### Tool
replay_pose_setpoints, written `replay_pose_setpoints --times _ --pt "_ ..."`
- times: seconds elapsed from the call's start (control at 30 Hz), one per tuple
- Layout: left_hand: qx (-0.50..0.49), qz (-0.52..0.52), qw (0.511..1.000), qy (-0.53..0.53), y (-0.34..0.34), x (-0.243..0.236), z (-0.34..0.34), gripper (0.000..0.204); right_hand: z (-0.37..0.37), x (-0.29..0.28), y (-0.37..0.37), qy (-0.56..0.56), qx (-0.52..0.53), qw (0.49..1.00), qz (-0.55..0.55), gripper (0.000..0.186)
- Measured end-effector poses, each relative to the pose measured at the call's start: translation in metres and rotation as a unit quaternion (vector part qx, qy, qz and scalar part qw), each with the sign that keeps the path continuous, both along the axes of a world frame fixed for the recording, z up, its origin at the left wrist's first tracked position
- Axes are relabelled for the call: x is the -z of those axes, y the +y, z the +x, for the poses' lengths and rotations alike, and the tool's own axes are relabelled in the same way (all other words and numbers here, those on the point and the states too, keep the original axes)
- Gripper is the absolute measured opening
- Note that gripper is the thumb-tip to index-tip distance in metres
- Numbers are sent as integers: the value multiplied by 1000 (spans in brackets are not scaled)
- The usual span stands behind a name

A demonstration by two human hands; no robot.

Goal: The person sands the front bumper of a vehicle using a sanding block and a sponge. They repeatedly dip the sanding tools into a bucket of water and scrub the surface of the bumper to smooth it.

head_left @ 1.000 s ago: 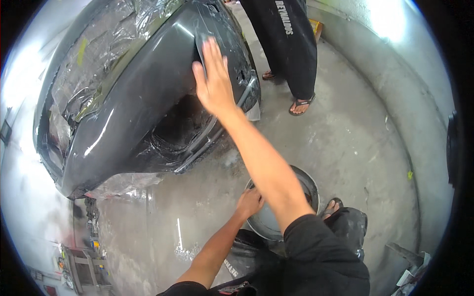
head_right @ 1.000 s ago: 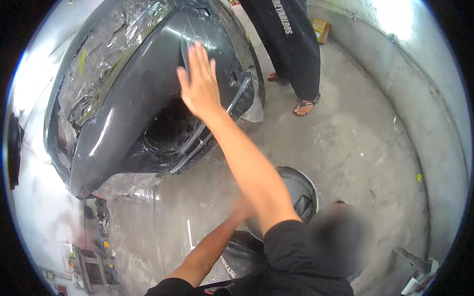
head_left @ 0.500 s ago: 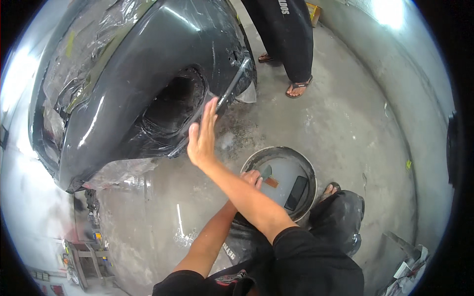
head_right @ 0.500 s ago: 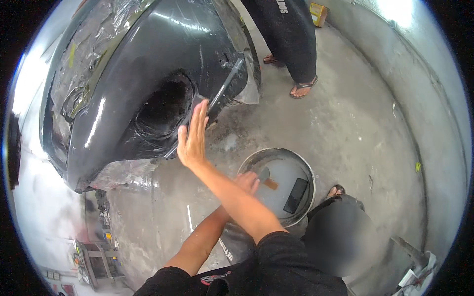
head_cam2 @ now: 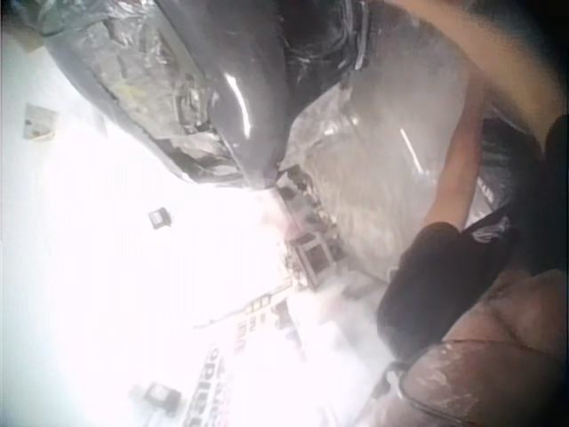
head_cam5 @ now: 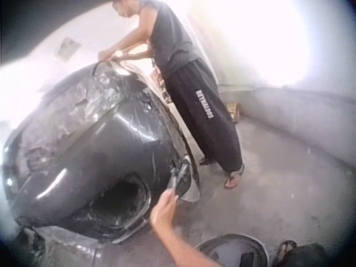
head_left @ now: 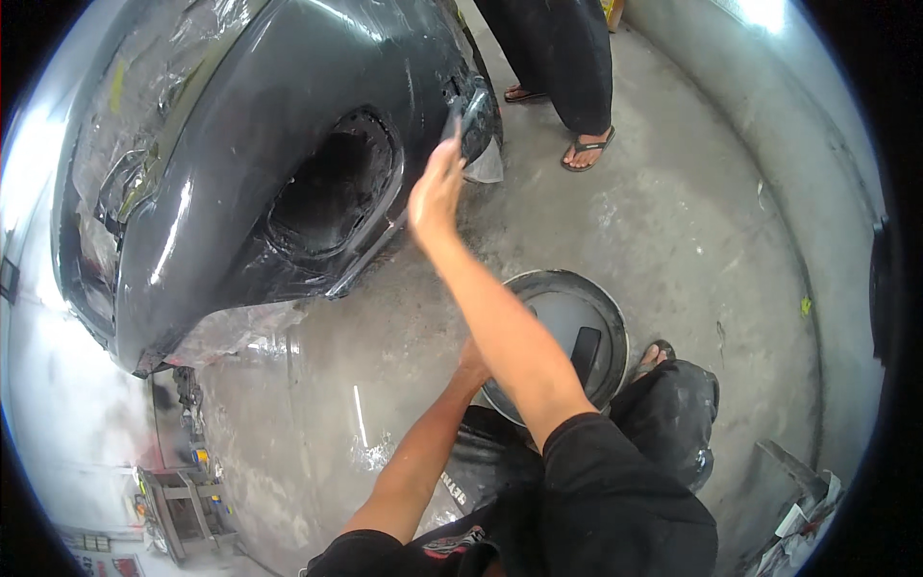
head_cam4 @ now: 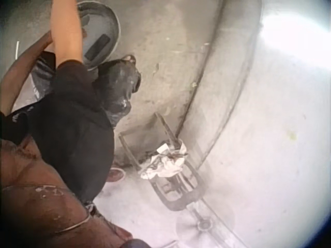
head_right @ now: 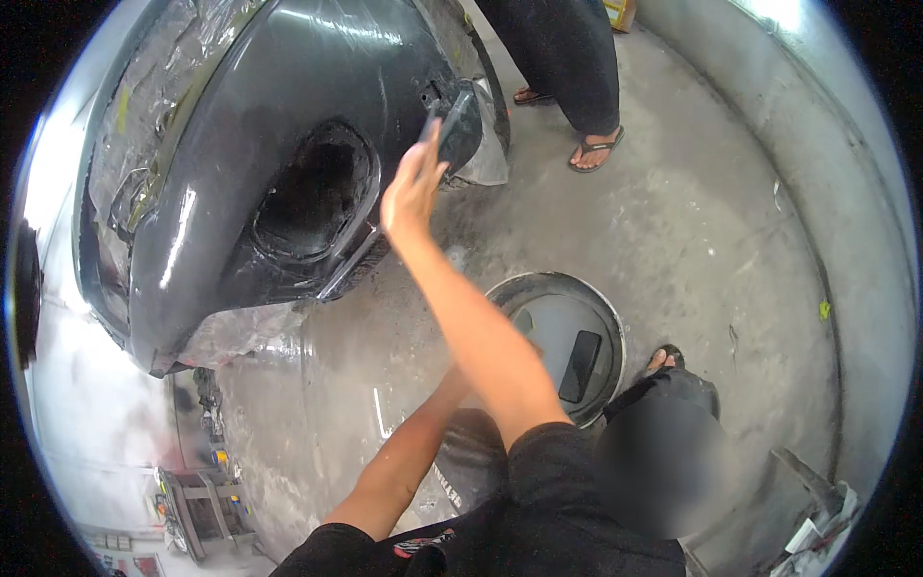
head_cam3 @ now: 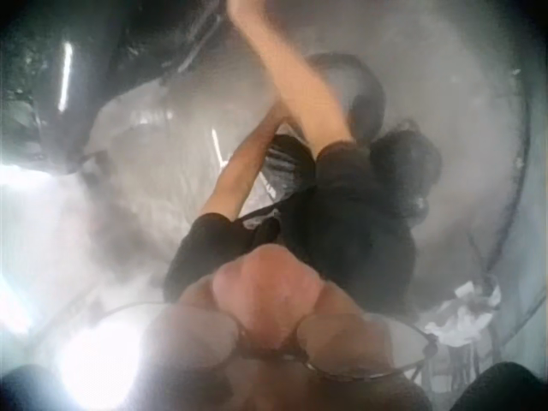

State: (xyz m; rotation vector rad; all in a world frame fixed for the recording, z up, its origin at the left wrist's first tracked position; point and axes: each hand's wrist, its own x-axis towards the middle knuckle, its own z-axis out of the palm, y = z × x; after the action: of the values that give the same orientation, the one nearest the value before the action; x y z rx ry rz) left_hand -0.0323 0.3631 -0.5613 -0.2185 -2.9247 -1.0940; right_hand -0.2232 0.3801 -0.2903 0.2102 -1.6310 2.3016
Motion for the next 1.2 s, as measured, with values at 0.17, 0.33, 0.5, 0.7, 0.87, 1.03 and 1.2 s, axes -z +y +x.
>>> replay_pose_setpoints --times 0.17,0.33,0.5,0.7,0.87,1.03,1.2 --pt "49 -126 991 -6 11 -31 -18 45 51 26 -18 74 9 997 -24 63" --pt "25 -90 996 -9 16 -45 -4 28 -1 -6 9 -47 -39 998 3 61" --pt "15 -136 989 51 46 -81 -18 18 72 21 -11 46 13 999 -26 60" --pt "24 -133 991 23 25 -76 -12 17 69 8 46 55 25 997 -41 55" --pt "29 -83 988 128 20 -44 -12 15 30 23 8 81 57 981 168 56" --pt "49 -133 984 105 42 -77 -17 15 38 37 -15 87 92 975 185 61" --pt "-40 174 984 -3 -27 45 22 16 22 -13 -15 145 53 985 74 59"
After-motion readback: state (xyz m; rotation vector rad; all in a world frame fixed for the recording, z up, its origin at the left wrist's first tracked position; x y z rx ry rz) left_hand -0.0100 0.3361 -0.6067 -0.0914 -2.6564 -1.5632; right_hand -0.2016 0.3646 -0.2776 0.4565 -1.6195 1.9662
